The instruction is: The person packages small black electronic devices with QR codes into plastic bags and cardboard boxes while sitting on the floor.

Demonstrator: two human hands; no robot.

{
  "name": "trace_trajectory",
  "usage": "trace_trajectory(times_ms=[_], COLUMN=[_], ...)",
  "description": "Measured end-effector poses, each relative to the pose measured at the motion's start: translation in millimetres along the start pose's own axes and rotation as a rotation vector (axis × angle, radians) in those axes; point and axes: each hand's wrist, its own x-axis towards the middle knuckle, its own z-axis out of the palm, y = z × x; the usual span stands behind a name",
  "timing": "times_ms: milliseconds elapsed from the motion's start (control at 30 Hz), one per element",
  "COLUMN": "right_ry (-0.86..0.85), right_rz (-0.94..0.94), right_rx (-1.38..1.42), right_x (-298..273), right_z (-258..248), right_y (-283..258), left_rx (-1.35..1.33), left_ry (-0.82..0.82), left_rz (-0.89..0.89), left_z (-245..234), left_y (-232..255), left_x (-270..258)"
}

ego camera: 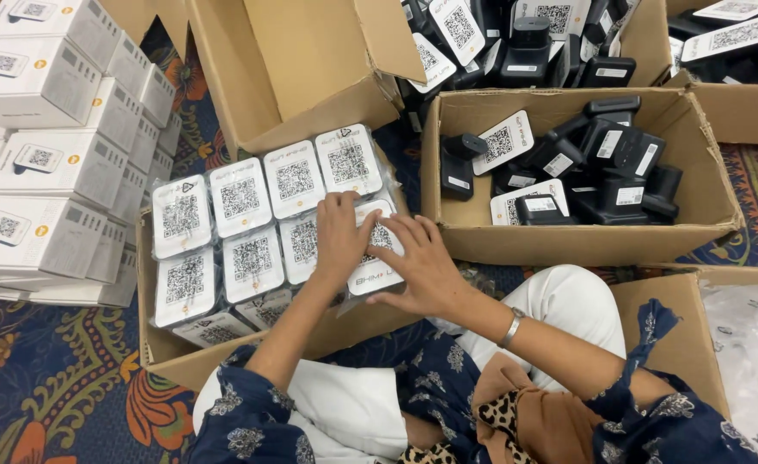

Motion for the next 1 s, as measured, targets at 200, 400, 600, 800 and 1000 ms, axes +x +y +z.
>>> trace_trajectory(times_ms=[200,400,600,800,1000], right_ry=[0.189,0.218,0.230,0.177,0.478], right_rz=[-0.101,-0.090,-0.098,-0.039,0.392], right_rx=[-0.079,0.042,0.052,0.172,0.572], right_x=[8.3,11.0,5.6,-15.1,-87.7], right_z=[38.5,47.8,51.0,29.9,41.5], right_y=[5.5,14.1,14.4,18.1,67.8], left_rx=[-0.008,0.025,0.065,0.103,0.037], left_ry=[0.039,0.048,0.036,0.031,0.072], left_rz=[-0.051,-0.043,-0.032,0.011,0.109], left_z=[-4.0,-1.9,-1.7,4.8,18.9], left_y=[7.1,7.8,9.4,19.6,78.3], left_x=[5.7,10.0,7.3,11.1,28.2])
